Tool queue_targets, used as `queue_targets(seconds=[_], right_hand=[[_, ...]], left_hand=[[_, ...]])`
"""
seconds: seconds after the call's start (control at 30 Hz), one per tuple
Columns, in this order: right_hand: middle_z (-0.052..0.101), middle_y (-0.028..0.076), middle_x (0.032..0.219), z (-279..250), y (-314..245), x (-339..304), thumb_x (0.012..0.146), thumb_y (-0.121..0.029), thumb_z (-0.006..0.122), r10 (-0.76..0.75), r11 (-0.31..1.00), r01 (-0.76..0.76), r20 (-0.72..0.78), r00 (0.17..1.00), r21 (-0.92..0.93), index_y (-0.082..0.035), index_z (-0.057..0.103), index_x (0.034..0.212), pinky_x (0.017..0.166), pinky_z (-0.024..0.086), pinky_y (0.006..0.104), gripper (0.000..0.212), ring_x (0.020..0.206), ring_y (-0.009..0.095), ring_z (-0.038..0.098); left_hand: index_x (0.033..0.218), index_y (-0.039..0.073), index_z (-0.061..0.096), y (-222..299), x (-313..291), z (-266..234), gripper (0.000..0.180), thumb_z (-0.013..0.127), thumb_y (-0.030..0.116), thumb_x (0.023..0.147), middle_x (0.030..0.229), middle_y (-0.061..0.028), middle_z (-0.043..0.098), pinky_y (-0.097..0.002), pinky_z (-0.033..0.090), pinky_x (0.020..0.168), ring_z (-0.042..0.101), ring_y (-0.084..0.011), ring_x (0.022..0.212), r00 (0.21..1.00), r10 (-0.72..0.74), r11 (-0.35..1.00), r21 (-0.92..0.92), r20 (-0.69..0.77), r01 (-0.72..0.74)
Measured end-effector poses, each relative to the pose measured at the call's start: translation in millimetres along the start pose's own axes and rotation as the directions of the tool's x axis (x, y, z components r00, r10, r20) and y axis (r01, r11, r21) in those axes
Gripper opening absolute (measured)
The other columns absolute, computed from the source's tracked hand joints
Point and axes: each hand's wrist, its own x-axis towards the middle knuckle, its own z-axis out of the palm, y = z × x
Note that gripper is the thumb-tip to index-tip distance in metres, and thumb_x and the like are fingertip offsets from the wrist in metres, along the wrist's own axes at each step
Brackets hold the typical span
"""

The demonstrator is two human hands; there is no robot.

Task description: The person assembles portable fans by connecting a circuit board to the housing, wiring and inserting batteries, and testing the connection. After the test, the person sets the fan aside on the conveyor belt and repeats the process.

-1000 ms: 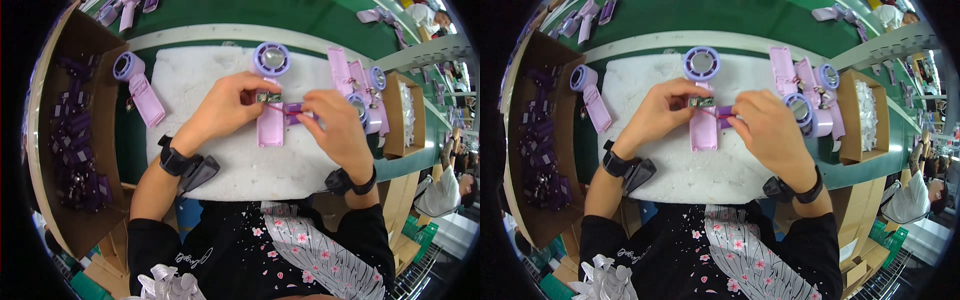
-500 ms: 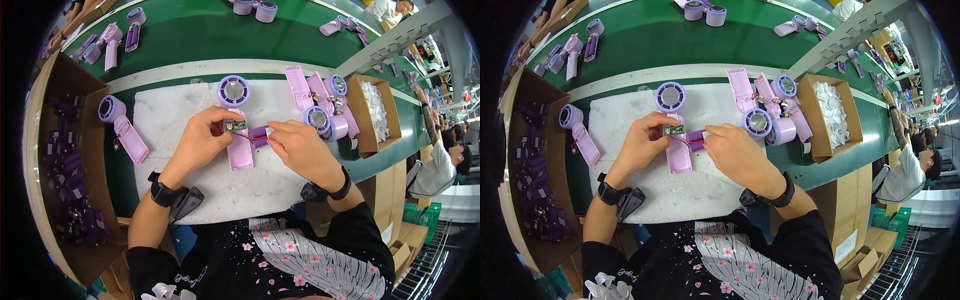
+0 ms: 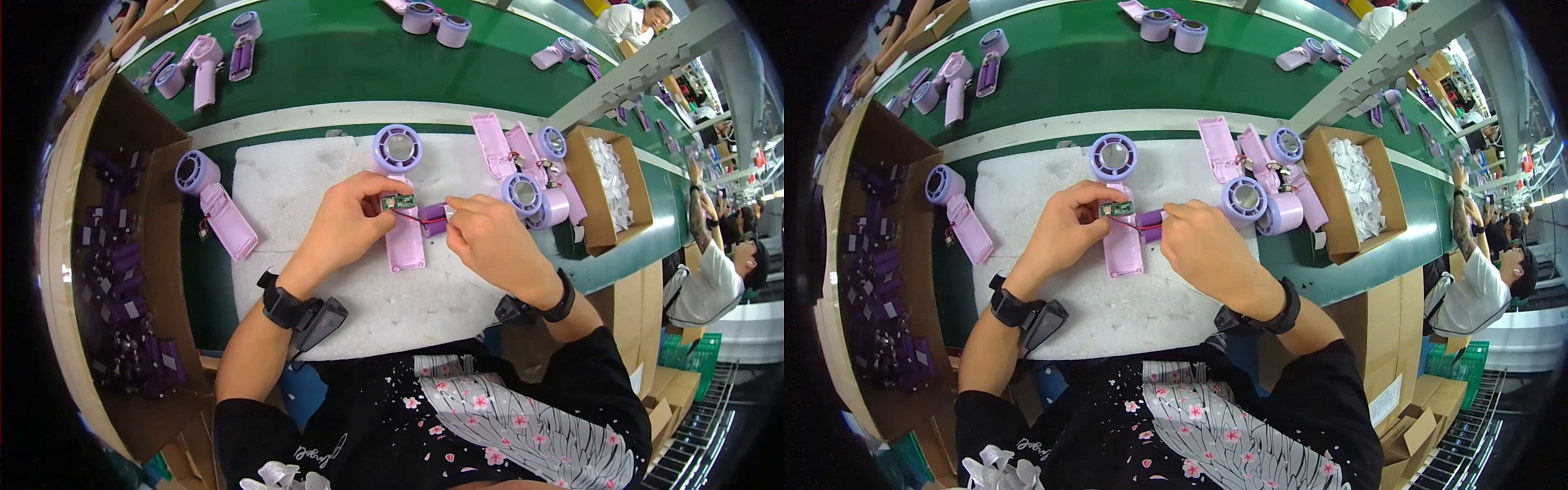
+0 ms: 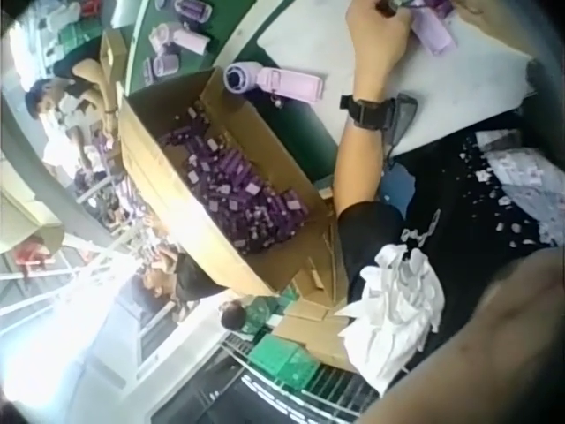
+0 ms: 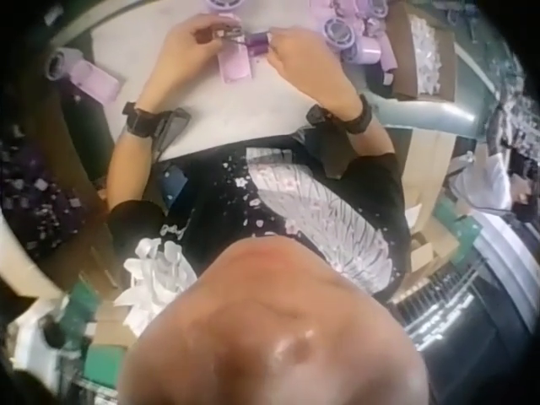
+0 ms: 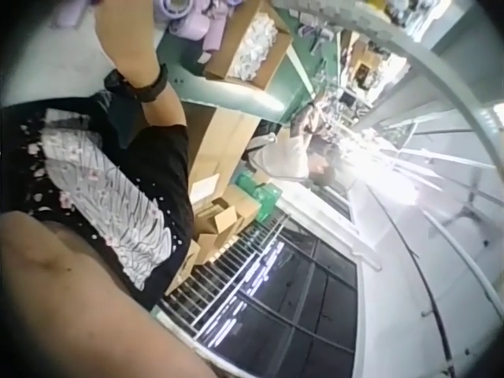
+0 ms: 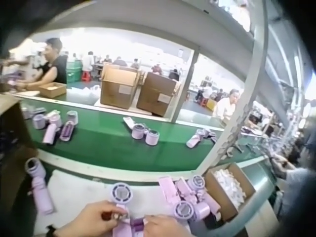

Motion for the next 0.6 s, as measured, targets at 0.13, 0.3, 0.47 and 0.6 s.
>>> queue_targets(seconds=[0.13, 0.3, 0.47, 0.6], right_hand=[[0.07, 0.019, 0.102, 8.6, -11.2, -4.6, 0.073, -0.002, 0.067, 0.057, 0.998, -0.056, -0.05, 0.997, 0.033, 0.004, 0.065, 0.073, 0.073, 0.053, 0.0376, 0.007, 0.083, 0.033, 0.066], [0.07, 0.018, 0.104, 16.9, -15.5, -10.5, 0.072, -0.002, 0.068, 0.095, 0.994, -0.09, -0.074, 0.993, 0.066, 0.004, 0.066, 0.074, 0.073, 0.054, 0.0353, 0.007, 0.085, 0.031, 0.067], [0.07, 0.016, 0.106, 9.7, -15.6, -15.2, 0.075, -0.005, 0.07, 0.258, 0.948, -0.259, 0.033, 0.966, 0.185, 0.004, 0.068, 0.079, 0.072, 0.054, 0.0341, 0.01, 0.086, 0.029, 0.068], [0.07, 0.014, 0.107, 12.8, -14.2, -26.9, 0.078, -0.008, 0.072, 0.167, 0.962, -0.156, -0.033, 0.985, 0.225, 0.004, 0.069, 0.084, 0.072, 0.053, 0.033, 0.013, 0.086, 0.028, 0.068]], left_hand=[[0.109, 0.005, 0.069, -7.8, -10.6, -0.9, 0.039, 0.057, -0.006, 0.074, 0.103, -0.001, 0.062, -0.0205, 0.045, 0.068, 0.052, -0.0063, 0.076, 1.0, 0.028, 1.0, 0.011, -0.007, -0.028], [0.109, 0.006, 0.07, -13.5, -19.6, -2.9, 0.037, 0.059, -0.005, 0.075, 0.098, -0.0004, 0.063, -0.0208, 0.045, 0.068, 0.052, -0.0063, 0.073, 0.999, 0.034, 0.999, 0.042, -0.003, -0.034], [0.108, 0.006, 0.071, -15.1, -24.3, -1.8, 0.037, 0.059, -0.004, 0.075, 0.094, -0.0001, 0.063, -0.0213, 0.046, 0.067, 0.052, -0.0063, 0.072, 0.999, 0.051, 0.997, 0.055, -0.012, -0.05], [0.109, 0.007, 0.071, -18.3, -24.5, 1.6, 0.037, 0.059, -0.003, 0.075, 0.093, -0.0006, 0.063, -0.0216, 0.046, 0.067, 0.051, -0.0064, 0.071, 0.997, 0.077, 0.995, 0.068, 0.022, -0.079]])
